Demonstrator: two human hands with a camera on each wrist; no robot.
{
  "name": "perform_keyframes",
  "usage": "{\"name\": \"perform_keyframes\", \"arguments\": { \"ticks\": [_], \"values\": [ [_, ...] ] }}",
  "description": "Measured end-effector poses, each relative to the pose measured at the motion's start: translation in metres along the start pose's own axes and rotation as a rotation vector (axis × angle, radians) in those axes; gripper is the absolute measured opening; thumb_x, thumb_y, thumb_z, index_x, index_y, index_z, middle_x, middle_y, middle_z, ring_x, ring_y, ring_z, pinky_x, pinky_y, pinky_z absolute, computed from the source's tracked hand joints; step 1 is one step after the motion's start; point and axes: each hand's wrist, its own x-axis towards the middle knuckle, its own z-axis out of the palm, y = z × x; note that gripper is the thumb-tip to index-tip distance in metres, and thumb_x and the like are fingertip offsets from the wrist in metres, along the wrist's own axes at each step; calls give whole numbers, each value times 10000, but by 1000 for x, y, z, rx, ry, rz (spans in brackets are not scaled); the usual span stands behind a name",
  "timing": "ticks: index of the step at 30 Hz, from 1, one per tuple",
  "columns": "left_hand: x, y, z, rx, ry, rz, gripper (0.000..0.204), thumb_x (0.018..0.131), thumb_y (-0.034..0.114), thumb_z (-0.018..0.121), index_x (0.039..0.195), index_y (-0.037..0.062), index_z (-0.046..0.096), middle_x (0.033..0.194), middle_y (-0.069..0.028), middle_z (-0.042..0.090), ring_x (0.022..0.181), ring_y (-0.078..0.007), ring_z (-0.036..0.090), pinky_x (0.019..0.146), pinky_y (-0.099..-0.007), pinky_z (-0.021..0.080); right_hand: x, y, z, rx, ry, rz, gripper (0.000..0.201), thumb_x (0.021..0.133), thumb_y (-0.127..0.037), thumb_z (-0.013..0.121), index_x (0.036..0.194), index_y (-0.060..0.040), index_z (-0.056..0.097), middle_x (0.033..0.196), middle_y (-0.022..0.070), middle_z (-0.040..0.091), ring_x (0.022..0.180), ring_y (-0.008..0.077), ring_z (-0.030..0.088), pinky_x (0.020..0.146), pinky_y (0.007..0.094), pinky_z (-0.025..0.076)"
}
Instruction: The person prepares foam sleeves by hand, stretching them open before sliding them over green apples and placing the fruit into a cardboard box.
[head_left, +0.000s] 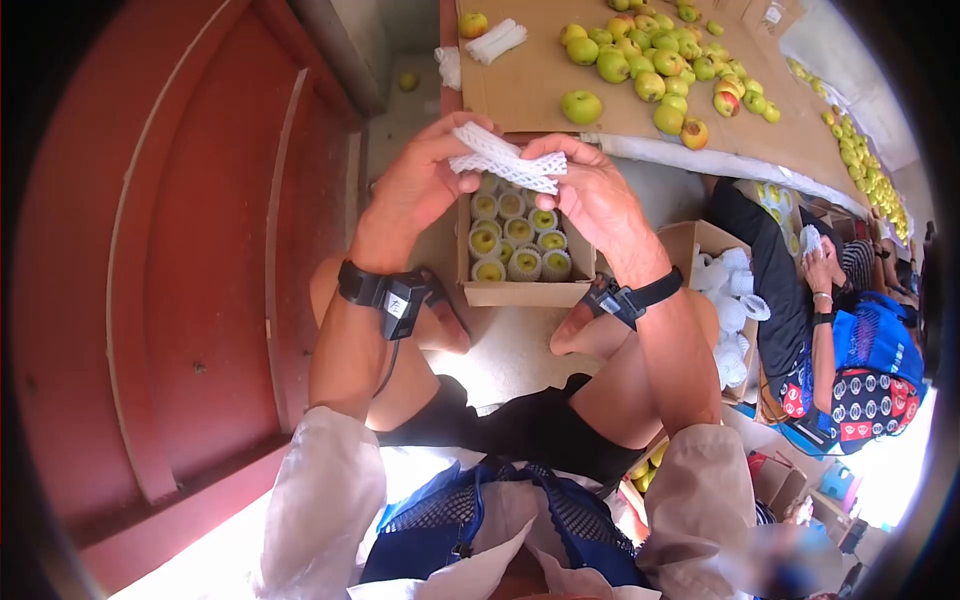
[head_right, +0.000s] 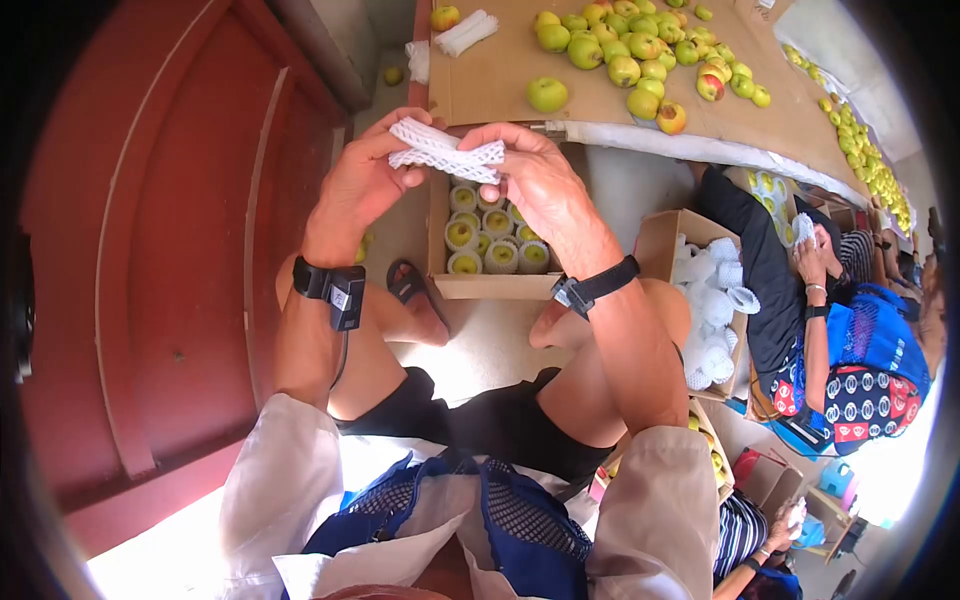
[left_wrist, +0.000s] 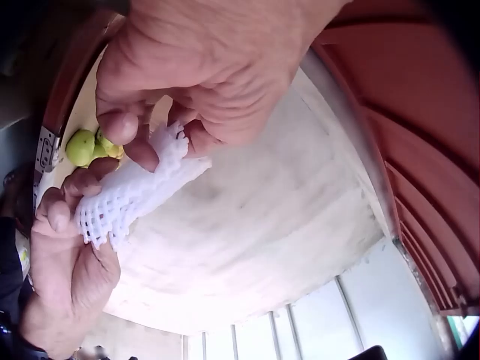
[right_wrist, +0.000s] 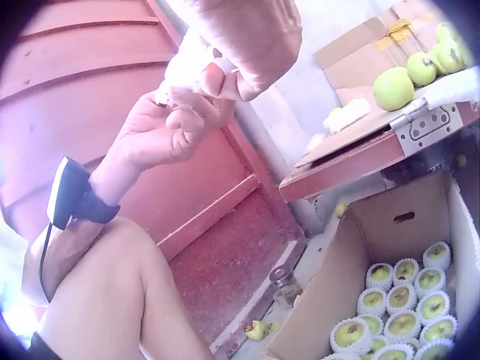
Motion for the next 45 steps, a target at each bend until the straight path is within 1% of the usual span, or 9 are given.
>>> {"name": "perform_keyframes", "arguments": {
  "ticks": [5,9,15,19,22,29,37,39,45],
  "values": [
    [-3,7,16,-311,-127,50,467,927,129,588,1368,-3,510,1281,-123,624,1077,-214,600,826,-334,470,1,-4,7,292,8,-57,230,1003,-35,515,1193,-2,641,1097,122,687,953,213,661,679,297,476],
    [0,-10,35,37,-4,200,462,965,198,607,1364,-13,507,1327,-119,586,1167,-217,573,965,-357,459,9,-5,9,369,95,-138,235,1000,-14,499,1199,-1,623,1139,128,683,965,200,633,692,309,472],
    [16,-24,55,-4,177,297,447,1024,317,616,1312,-13,523,1263,-139,607,1201,-223,570,1061,-414,434,13,8,26,279,47,-101,197,988,-21,533,1115,-11,682,1131,110,670,954,169,603,712,298,465],
    [18,-18,44,-297,140,210,323,1011,203,605,1242,-13,543,1221,-183,633,1206,-283,596,1067,-428,448,11,10,19,122,40,-54,207,987,-90,574,1141,-18,693,1170,102,669,974,174,609,748,302,476],
    [16,-11,37,-230,136,212,265,1003,162,586,1204,-10,562,1160,-171,666,1188,-299,617,1070,-436,450,8,5,13,97,93,-47,292,990,-193,597,1217,-23,663,1219,99,667,1044,177,606,817,323,472],
    [5,-10,49,7,117,249,229,1016,201,584,1142,9,592,1043,-119,683,1154,-307,649,1000,-432,507,4,-2,34,-248,40,109,493,970,-458,668,1253,-55,643,1172,47,660,1094,147,581,866,315,442],
    [2,-11,48,9,69,135,336,995,330,677,1126,37,577,982,-93,654,1150,-290,656,914,-420,560,5,-3,28,-244,-157,202,424,947,-340,731,1227,-39,628,1075,38,652,941,136,636,746,279,473],
    [0,-10,49,35,95,113,323,969,309,717,1101,46,584,967,-93,657,1065,-268,675,862,-393,574,7,-3,25,-290,-253,253,422,958,-321,714,1261,-45,611,1109,42,646,973,150,644,763,284,474],
    [1,-13,54,211,196,126,296,968,324,723,954,68,576,795,-45,602,814,-181,645,701,-304,530,-6,1,49,-726,-137,122,352,948,-275,674,1169,-11,605,946,88,663,843,212,632,759,339,510]
  ]
}}
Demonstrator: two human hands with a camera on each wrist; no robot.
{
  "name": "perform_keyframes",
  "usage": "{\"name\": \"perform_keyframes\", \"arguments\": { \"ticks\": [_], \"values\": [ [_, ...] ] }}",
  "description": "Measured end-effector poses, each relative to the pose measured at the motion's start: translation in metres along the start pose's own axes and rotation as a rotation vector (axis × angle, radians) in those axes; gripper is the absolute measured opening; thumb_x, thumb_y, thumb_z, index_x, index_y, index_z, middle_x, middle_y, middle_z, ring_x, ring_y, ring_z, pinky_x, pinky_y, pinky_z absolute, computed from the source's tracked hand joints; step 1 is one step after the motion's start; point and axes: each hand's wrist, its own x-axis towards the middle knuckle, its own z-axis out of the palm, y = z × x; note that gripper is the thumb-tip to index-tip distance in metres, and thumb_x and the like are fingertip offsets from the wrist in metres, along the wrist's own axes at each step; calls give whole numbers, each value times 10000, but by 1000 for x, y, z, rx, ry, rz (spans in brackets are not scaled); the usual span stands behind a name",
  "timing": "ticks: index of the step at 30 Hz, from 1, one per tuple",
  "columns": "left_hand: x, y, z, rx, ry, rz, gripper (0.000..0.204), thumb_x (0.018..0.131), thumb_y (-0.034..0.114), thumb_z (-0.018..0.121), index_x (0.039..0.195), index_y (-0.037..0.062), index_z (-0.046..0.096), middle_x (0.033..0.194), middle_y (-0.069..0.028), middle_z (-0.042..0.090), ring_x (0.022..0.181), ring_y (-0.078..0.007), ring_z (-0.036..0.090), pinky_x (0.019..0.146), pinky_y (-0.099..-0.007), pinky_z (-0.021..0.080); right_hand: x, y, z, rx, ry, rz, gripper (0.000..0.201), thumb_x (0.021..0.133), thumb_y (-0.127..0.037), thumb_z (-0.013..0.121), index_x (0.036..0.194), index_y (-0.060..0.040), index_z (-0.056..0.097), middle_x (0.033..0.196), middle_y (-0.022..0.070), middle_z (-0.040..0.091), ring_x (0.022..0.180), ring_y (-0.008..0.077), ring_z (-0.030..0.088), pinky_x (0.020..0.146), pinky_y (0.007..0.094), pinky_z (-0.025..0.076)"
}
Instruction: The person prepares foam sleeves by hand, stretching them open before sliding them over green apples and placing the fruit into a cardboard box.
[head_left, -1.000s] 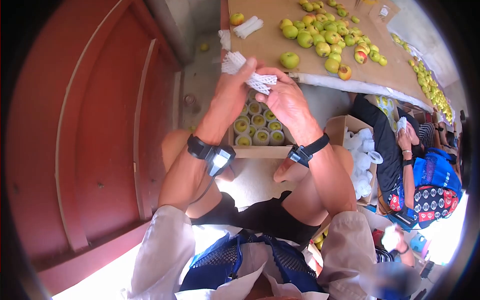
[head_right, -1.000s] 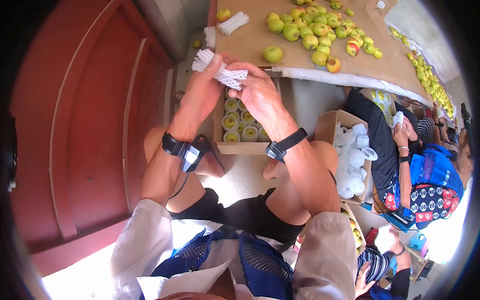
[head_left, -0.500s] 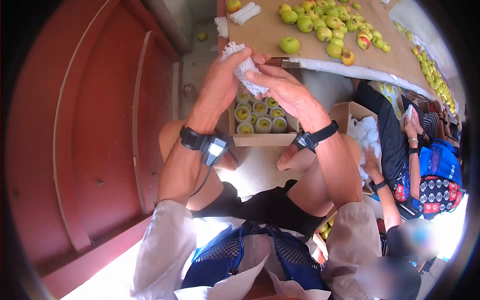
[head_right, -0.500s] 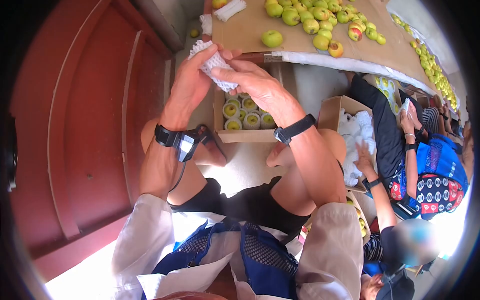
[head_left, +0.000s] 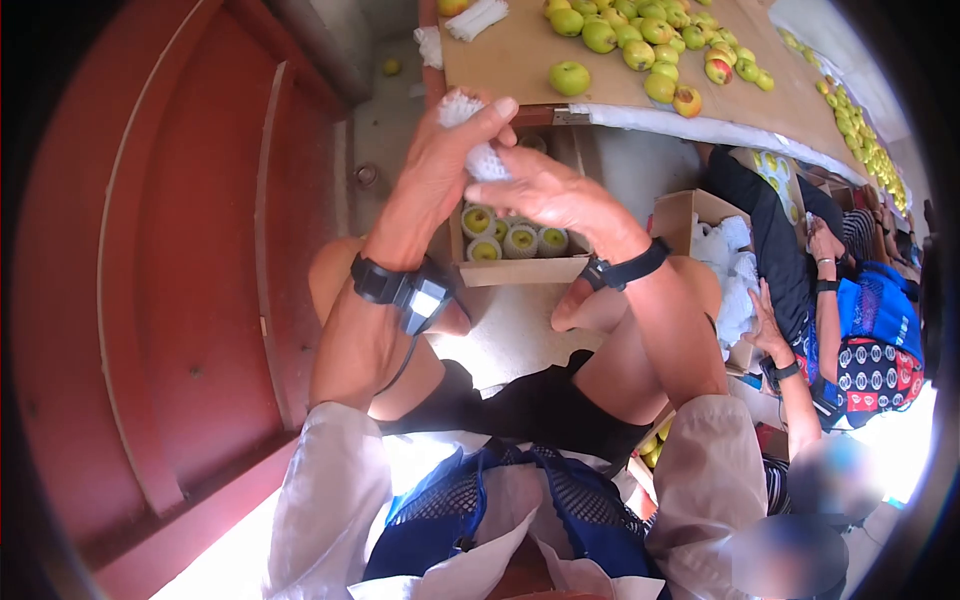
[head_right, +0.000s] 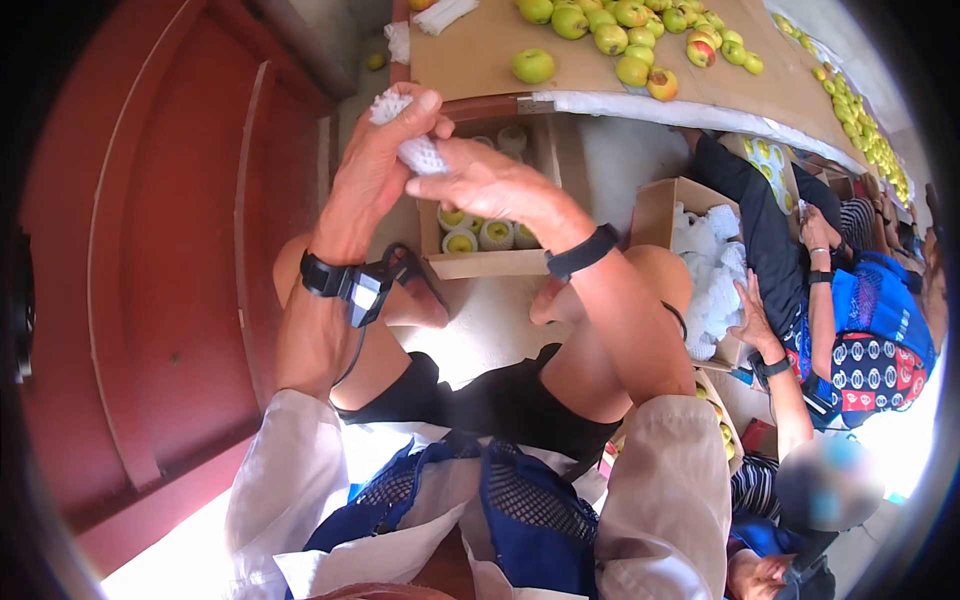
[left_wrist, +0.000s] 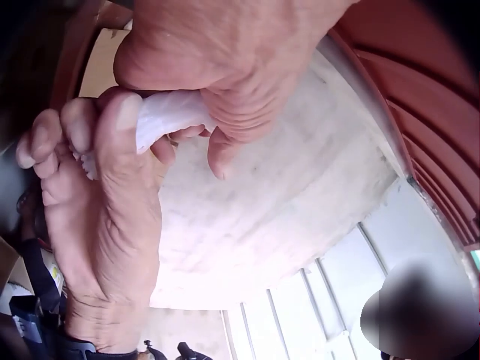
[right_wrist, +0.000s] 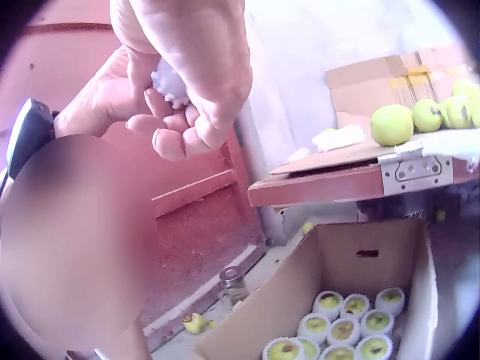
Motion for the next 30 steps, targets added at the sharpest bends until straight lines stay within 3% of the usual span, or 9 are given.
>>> {"name": "perform_keyframes", "arguments": {
  "ticks": [1,4,8,13,16,18,24,25,30],
  "values": [
    [1,1,4,60,18,14,306,983,338,703,919,74,564,756,-33,579,785,-168,632,680,-293,515,8,11,3,-182,42,-200,364,936,-273,656,1156,9,588,939,139,656,844,284,615,793,408,513],
    [-5,2,16,108,28,66,380,1036,411,602,857,89,506,706,-9,500,762,-152,605,689,-286,489,11,16,3,-420,70,16,412,877,-318,674,1116,11,608,953,236,682,910,402,664,812,465,528],
    [-10,0,25,94,38,165,381,1090,377,489,855,79,526,656,-6,485,707,-163,623,634,-291,443,14,24,14,-649,308,74,290,827,-275,679,973,-24,697,914,233,717,867,401,713,741,457,579],
    [-24,11,41,-47,-84,217,532,1090,512,379,744,108,400,578,35,319,528,-121,340,549,-289,320,16,28,23,-707,549,-28,183,753,-238,698,666,-77,708,701,171,690,715,389,698,644,484,555],
    [-37,18,41,-183,-205,148,590,1071,605,304,700,146,331,556,67,232,525,-92,183,534,-275,192,15,36,29,-690,621,-274,165,723,-222,700,658,-70,695,676,189,670,678,405,676,607,498,532],
    [-41,14,42,-127,-218,127,575,1076,589,327,703,151,331,565,70,222,535,-101,163,548,-276,189,10,42,33,-686,544,-163,162,723,-208,696,676,-54,702,687,206,672,691,405,684,621,493,540],
    [-24,10,22,-271,-63,-10,490,1080,520,427,763,150,369,635,46,283,606,-106,249,655,-294,303,12,31,48,-414,402,176,222,753,-169,652,766,39,728,784,287,689,805,428,713,720,489,572],
    [-22,12,13,-305,-261,9,343,1057,404,563,907,102,500,689,27,397,673,-114,380,769,-319,386,12,26,50,-374,400,190,225,756,-166,644,770,44,726,785,287,689,811,430,714,724,489,573],
    [-27,5,25,163,-38,197,462,947,180,728,1297,-30,511,797,-5,523,798,-145,524,906,-342,452,0,5,41,-334,368,249,290,775,-176,615,914,54,724,858,264,712,890,408,722,769,483,563]
  ]
}}
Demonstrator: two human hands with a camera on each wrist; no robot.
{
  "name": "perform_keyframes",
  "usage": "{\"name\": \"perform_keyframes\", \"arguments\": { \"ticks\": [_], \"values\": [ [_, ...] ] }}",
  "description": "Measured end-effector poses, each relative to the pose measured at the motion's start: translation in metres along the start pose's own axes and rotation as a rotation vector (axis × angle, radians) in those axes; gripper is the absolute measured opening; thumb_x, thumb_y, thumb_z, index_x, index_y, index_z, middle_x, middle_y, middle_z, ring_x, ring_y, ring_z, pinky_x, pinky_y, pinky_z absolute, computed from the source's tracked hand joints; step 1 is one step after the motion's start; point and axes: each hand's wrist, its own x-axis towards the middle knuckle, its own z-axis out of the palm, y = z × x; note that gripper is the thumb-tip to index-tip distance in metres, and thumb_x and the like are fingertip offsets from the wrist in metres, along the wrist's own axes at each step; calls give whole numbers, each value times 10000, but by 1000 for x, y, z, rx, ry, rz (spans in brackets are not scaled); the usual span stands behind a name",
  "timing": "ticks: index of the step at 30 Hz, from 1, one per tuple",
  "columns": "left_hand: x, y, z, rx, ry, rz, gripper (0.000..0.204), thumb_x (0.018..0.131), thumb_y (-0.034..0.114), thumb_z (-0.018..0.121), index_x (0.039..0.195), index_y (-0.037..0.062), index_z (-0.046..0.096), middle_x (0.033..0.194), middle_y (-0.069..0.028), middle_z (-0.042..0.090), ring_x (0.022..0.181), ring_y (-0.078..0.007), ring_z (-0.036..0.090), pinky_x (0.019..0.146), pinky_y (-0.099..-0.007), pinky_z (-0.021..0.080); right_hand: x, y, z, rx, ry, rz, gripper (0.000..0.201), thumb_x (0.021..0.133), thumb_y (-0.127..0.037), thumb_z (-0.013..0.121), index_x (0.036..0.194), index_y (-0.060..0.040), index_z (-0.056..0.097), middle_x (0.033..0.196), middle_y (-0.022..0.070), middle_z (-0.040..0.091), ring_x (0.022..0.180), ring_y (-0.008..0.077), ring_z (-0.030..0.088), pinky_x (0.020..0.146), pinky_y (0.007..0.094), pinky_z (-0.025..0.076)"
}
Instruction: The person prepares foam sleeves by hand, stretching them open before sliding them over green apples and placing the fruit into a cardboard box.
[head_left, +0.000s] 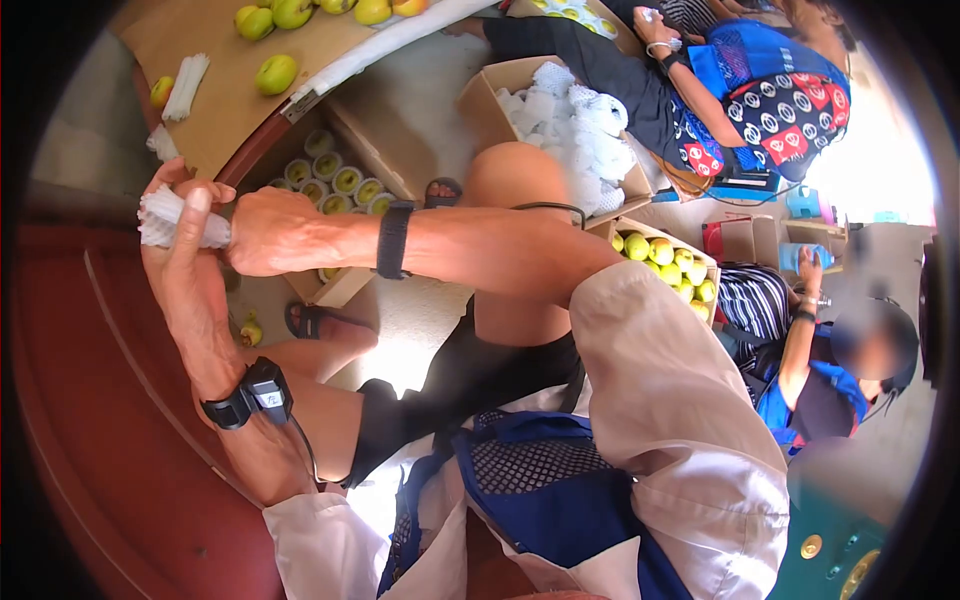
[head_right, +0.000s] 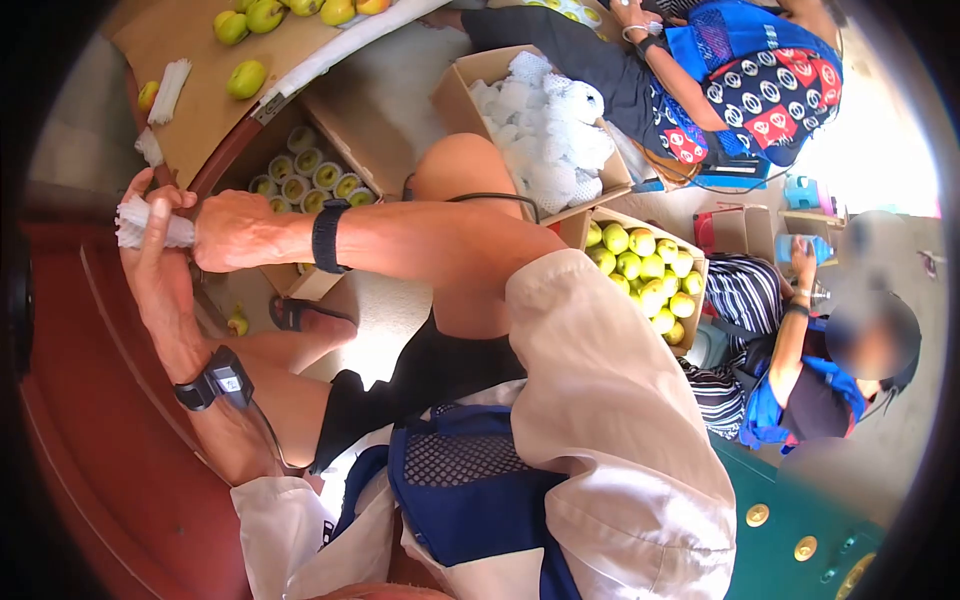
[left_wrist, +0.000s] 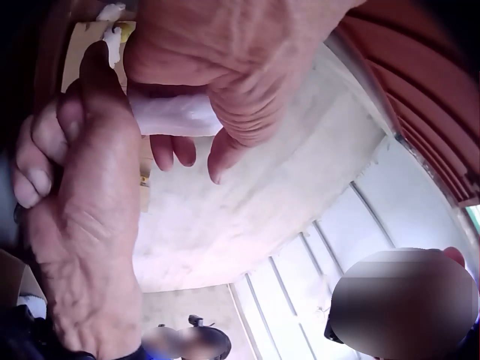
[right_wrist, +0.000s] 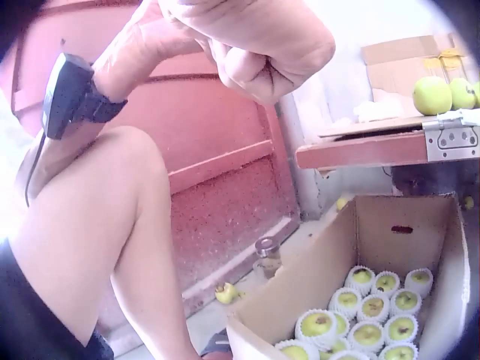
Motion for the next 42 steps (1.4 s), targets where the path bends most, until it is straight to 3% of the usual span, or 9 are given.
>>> {"name": "perform_keyframes", "arguments": {
  "ticks": [6,16,20,23,25,29,31,35,42],
  "values": [
    [5,-12,-8,-105,-37,-28,262,1016,225,656,1136,-2,601,751,21,440,724,-121,467,817,-319,475,-7,2,-1,-10,32,-80,462,773,-212,679,1177,11,663,986,200,730,1027,359,703,842,456,548],
    [12,12,-13,-404,-92,-49,268,1091,290,508,963,56,484,686,53,255,585,-64,210,550,-246,239,-37,-19,-108,-428,142,-181,405,841,-429,709,983,-57,781,1008,113,761,951,298,724,845,409,570],
    [5,19,-4,-398,-50,-56,267,1093,281,504,943,65,461,683,57,230,580,-61,184,534,-248,209,-86,45,-180,100,264,-380,275,962,-303,696,880,-41,682,726,39,695,612,134,672,529,223,488],
    [3,22,-6,-398,-63,-47,261,1093,274,506,937,70,458,682,57,225,581,-61,179,532,-247,209,-146,123,-196,1016,240,-321,154,950,-172,660,1006,-29,649,819,89,710,723,252,699,628,357,534],
    [3,19,-9,-428,-90,-54,258,1091,269,513,930,74,460,681,57,227,582,-60,179,530,-246,207,-174,155,-211,11,434,48,253,945,-283,629,1063,-76,715,880,6,721,700,105,630,586,247,463],
    [0,16,-15,-423,-100,-82,247,1085,255,528,930,71,473,681,57,237,581,-56,186,525,-246,205,-229,271,-188,135,622,580,188,925,-165,623,1059,-51,688,845,10,715,713,110,631,598,237,454],
    [-2,14,-14,-408,-84,-96,238,1083,251,533,942,64,488,680,58,241,577,-53,194,524,-242,210,-256,376,-164,54,699,544,259,827,-164,713,1075,-87,711,924,95,724,767,208,693,663,334,524],
    [-1,9,-17,-432,-143,-122,224,1084,244,532,973,51,514,679,58,242,567,-51,207,522,-235,225,-275,362,-104,-394,771,615,528,719,-67,677,1222,-230,660,1187,226,605,1123,376,608,934,441,510],
    [5,-1,-15,-505,-201,-186,226,1092,240,509,970,50,520,662,60,257,536,-49,209,516,-233,241,-259,381,-89,-531,880,496,474,776,-78,685,1237,-190,677,1187,181,627,1070,349,626,933,407,512]
  ]
}}
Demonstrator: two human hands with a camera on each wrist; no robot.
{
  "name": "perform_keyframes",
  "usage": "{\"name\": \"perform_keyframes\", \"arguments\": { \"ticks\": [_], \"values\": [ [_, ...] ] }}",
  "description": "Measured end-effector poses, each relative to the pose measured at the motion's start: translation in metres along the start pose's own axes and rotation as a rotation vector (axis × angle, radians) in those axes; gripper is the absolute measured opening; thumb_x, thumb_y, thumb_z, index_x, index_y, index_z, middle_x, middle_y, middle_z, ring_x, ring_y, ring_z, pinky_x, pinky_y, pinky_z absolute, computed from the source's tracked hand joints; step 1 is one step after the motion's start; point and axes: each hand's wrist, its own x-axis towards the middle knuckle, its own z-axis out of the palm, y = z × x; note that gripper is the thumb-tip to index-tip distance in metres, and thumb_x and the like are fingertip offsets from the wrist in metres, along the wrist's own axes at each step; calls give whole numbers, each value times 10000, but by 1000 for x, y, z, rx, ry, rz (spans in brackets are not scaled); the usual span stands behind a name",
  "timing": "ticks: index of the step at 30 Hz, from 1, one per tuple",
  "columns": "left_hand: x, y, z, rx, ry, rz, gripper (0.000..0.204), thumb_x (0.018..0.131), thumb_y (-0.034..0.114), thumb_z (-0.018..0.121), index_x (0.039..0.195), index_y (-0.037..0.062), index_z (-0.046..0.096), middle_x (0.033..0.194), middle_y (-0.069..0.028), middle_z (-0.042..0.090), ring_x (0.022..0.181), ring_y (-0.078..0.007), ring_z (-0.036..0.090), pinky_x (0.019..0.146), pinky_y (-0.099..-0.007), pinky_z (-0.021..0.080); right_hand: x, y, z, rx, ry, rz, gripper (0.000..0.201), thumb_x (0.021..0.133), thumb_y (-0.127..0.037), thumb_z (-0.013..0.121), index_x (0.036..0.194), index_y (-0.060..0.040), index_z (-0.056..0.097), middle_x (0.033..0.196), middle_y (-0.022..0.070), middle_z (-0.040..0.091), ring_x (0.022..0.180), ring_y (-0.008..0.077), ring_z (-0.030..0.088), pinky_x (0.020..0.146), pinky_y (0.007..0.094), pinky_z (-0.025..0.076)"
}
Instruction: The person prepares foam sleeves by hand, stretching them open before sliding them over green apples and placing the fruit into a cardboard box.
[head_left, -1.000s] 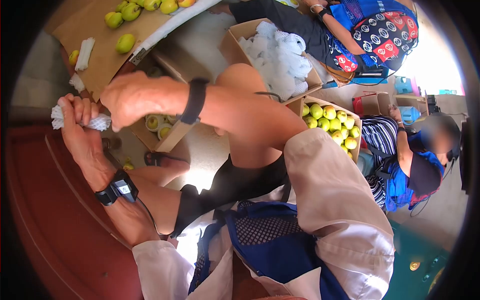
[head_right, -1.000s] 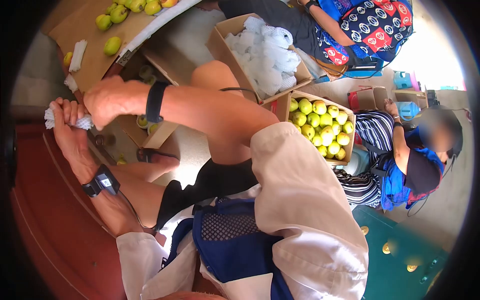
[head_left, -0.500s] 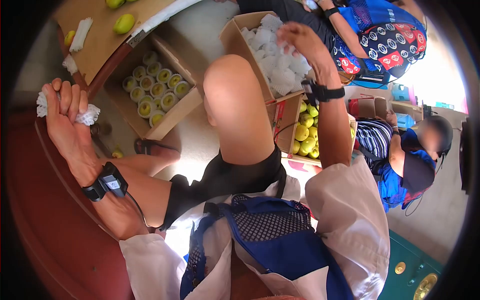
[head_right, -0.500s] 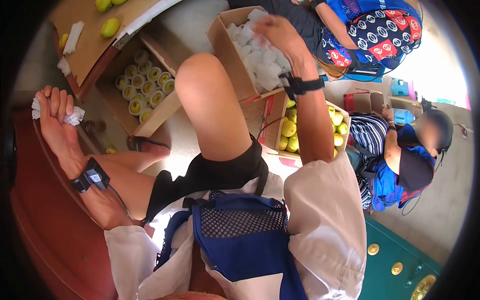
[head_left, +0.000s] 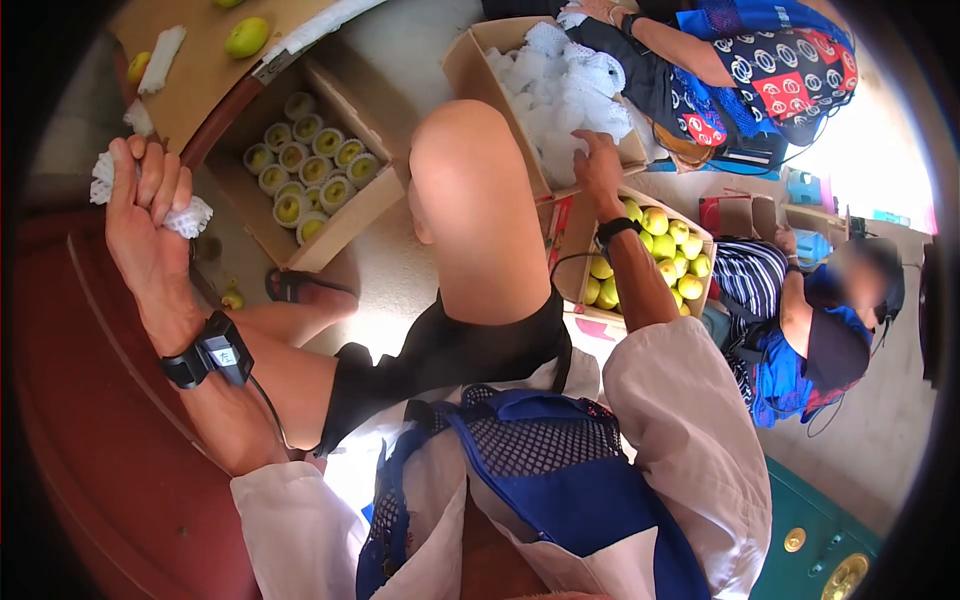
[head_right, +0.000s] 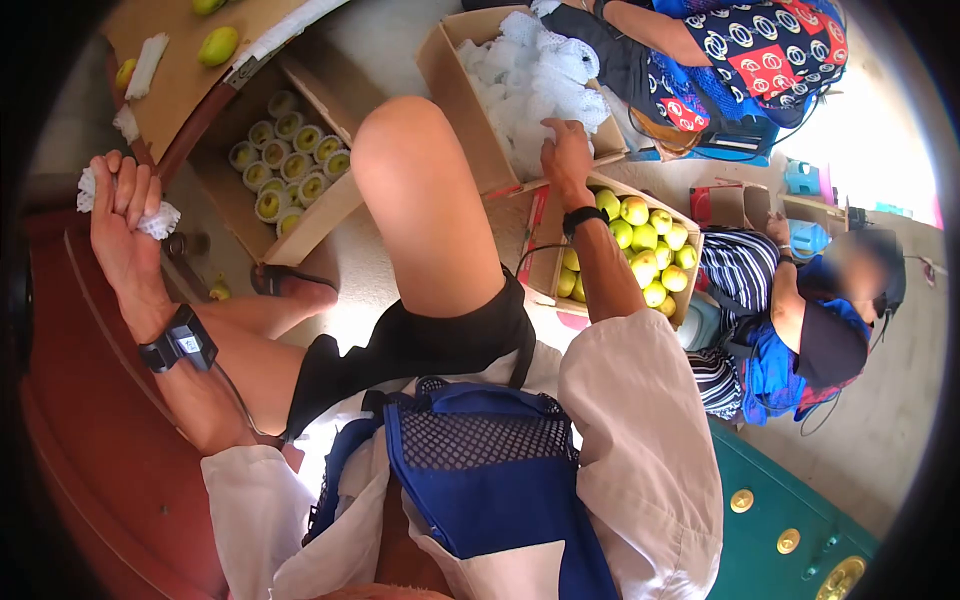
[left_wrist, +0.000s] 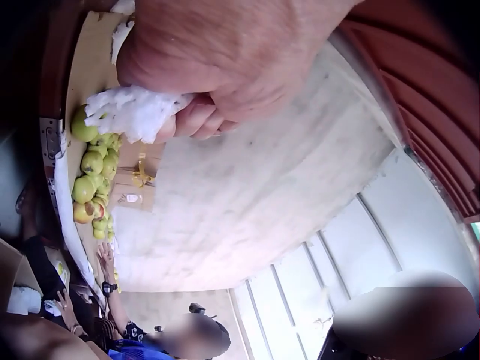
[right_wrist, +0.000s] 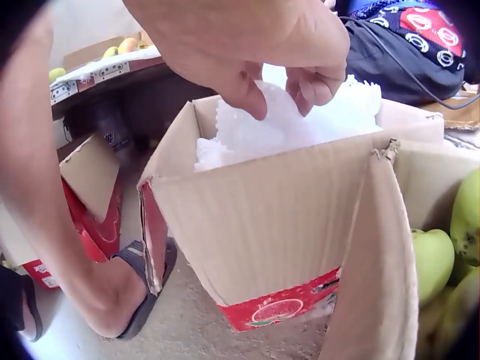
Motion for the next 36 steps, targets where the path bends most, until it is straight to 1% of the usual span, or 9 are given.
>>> {"name": "perform_keyframes", "arguments": {
  "ticks": [5,8,11,14,17,21,30,33,36],
  "values": [
    [-2,3,3,42,29,20,236,1100,251,491,960,61,503,661,58,301,526,-43,240,517,-231,247,5,-2,-15,306,255,-147,318,865,-164,721,1171,-77,715,1056,134,688,894,254,651,848,376,513],
    [-2,3,2,28,-29,12,237,1102,250,483,957,64,506,658,59,304,527,-43,241,519,-229,248,12,16,-4,768,91,74,282,898,-180,728,1139,-34,724,903,39,702,777,140,609,753,307,494],
    [-2,4,-2,29,-49,4,240,1104,253,479,959,64,513,654,59,308,526,-44,245,522,-229,250,7,-3,-29,953,63,315,252,918,-169,724,1133,-36,730,842,-33,681,738,63,556,681,236,447],
    [-2,4,-3,58,-19,16,242,1103,252,481,956,64,523,652,59,312,526,-47,249,528,-230,255,6,10,-28,853,-69,372,216,915,-137,719,1119,-66,728,897,-28,698,763,60,578,633,222,427],
    [-4,6,-3,71,20,14,223,1099,222,489,940,65,495,644,59,289,520,-45,249,520,-230,252,3,12,-29,1052,158,353,179,916,-112,707,1094,-108,692,979,-44,700,823,69,611,686,252,480],
    [-2,5,-12,77,3,18,243,1100,246,488,954,61,545,649,58,316,528,-50,260,538,-235,267,0,21,-28,1095,46,483,182,904,-71,704,1078,-90,653,1028,10,691,884,135,662,762,311,556],
    [-3,4,-9,120,25,22,232,1093,231,502,951,56,557,649,57,324,529,-48,275,540,-233,273,-2,52,-20,1433,215,565,259,916,-3,607,1166,-63,641,1084,48,711,914,179,693,728,349,600],
    [-3,3,-8,123,40,12,227,1089,225,510,947,55,559,646,59,322,525,-49,272,537,-234,272,-4,57,-12,1634,194,551,253,972,-63,536,1213,-50,608,1170,94,696,1016,239,695,900,413,579],
    [-4,2,-8,157,52,17,224,1085,222,520,937,58,562,642,60,324,519,-49,273,534,-233,269,-1,63,-9,1692,229,701,295,1008,-76,453,1267,-36,588,1253,106,675,1102,255,681,936,407,574]
  ]
}}
